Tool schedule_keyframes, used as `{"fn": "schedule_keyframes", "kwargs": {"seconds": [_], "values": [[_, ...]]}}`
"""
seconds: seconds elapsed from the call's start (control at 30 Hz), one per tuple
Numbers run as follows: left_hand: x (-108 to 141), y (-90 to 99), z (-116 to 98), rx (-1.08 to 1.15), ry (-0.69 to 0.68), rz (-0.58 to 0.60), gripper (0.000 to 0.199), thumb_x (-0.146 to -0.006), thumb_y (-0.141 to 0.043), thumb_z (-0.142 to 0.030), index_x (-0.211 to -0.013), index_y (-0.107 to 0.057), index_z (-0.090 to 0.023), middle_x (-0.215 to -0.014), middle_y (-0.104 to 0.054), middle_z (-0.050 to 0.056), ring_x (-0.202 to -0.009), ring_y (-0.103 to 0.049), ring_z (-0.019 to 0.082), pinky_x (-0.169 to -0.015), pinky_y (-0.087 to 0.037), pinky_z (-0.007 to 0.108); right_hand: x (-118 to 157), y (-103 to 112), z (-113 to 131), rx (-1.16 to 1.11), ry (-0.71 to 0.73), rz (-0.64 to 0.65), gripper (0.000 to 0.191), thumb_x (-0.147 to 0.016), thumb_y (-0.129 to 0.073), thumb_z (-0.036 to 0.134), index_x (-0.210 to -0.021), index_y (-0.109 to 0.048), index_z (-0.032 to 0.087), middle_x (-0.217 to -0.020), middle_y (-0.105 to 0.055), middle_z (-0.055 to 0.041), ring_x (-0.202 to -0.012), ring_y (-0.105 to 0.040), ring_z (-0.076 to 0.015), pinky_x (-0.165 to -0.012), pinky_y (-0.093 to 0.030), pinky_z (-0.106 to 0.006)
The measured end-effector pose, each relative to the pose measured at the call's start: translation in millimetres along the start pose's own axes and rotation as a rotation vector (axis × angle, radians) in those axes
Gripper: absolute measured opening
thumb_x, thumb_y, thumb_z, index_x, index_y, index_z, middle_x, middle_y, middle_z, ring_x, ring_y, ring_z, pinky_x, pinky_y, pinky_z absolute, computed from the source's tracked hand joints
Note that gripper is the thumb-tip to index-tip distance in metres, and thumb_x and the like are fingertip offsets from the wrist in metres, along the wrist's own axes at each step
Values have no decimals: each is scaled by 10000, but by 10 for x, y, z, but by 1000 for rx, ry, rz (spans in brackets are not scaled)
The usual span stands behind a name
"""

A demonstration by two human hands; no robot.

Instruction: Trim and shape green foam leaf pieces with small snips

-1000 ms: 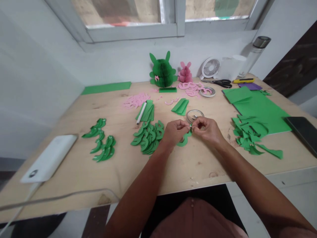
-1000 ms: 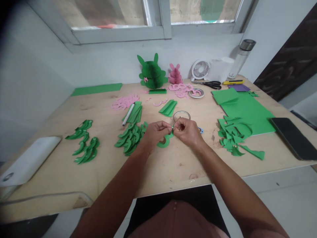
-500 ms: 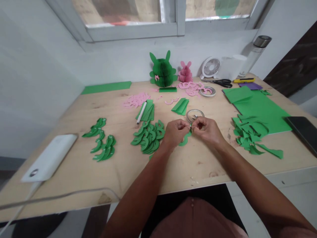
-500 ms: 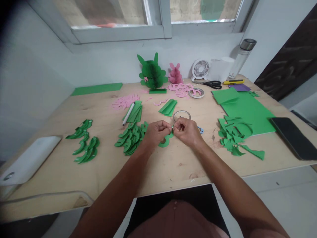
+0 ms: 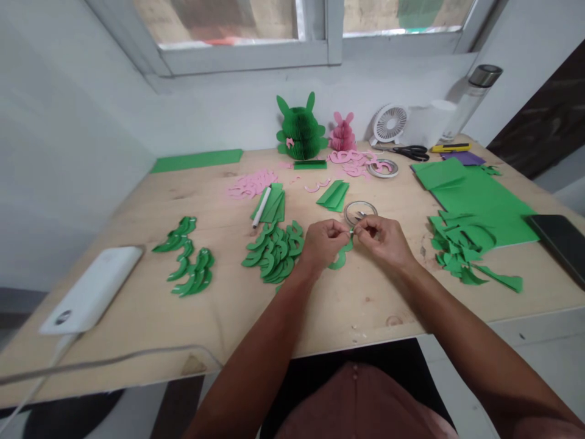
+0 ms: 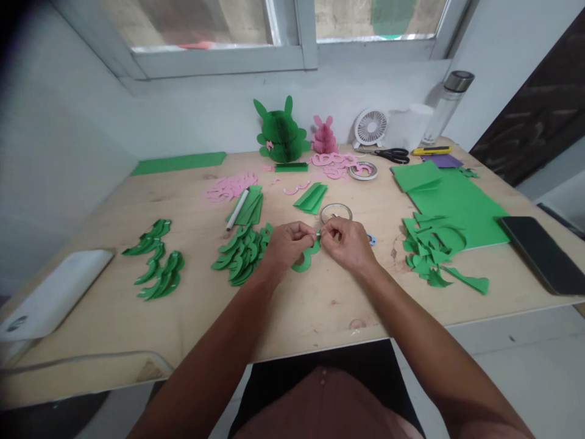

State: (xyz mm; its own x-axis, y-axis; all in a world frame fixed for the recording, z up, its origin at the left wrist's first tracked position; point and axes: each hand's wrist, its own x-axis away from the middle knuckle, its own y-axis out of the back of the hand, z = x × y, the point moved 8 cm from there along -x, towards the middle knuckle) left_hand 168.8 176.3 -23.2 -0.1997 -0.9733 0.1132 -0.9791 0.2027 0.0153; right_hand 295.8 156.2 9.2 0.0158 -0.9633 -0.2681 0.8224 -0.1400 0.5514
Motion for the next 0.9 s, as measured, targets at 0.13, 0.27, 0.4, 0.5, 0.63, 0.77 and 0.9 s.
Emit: {"fn": "schedule_keyframes", "kwargs": {"seconds": [0.13,0.27,0.4,0.5,0.63,0.77,0.9], "values": [[1,-14,-14,-8,-12,16,26,-595,-579,-175,-584,-575,-152,-408,-467,-71,-351,-357,33,-381,-271,162,6,11,-7,35,-28,-12,145,-692,-497,216,-647,-620,154,-587,-602,-4,-522,-488,-111,-522,-354,-230],[-6,-22,-17,-28,-10,26,34,-597,-583,-182,-589,-574,-151,-417,-477,-69,-351,-358,32,-376,-269,162,8,19,-23,39,-58,-19,151,-690,-499,227,-635,-618,151,-569,-595,-1,-507,-488,-108,-515,-350,-229],[-11,-27,-17,-36,-11,25,36,-601,-580,-186,-597,-577,-150,-420,-481,-67,-347,-352,29,-371,-258,160,9,16,-36,47,-75,-21,158,-685,-497,234,-634,-622,152,-575,-602,-4,-513,-496,-111,-517,-353,-229],[-1,-34,-19,-31,-12,29,38,-599,-578,-186,-595,-578,-148,-420,-479,-65,-345,-348,28,-370,-258,159,11,21,-37,56,-84,-29,163,-684,-497,240,-636,-624,150,-579,-604,-7,-513,-492,-111,-519,-352,-230],[13,-29,-23,-17,-9,33,56,-596,-589,-201,-596,-586,-146,-418,-477,-63,-344,-346,30,-371,-261,161,6,57,-67,78,-101,-56,162,-693,-507,256,-625,-611,151,-539,-557,5,-491,-454,-103,-497,-321,-228],[10,-1,-11,13,9,22,76,-593,-611,-220,-602,-592,-146,-438,-498,-57,-351,-361,32,-371,-271,161,-13,95,-136,-10,-141,-81,180,-717,-508,285,-642,-608,155,-512,-513,15,-481,-434,-102,-488,-305,-230],[11,0,-2,49,29,32,100,-596,-635,-239,-618,-601,-148,-471,-528,-48,-358,-376,33,-368,-283,161,-13,-5,-142,-234,-194,39,193,-737,-513,316,-684,-610,158,-585,-556,2,-566,-493,-120,-537,-348,-233]]}}
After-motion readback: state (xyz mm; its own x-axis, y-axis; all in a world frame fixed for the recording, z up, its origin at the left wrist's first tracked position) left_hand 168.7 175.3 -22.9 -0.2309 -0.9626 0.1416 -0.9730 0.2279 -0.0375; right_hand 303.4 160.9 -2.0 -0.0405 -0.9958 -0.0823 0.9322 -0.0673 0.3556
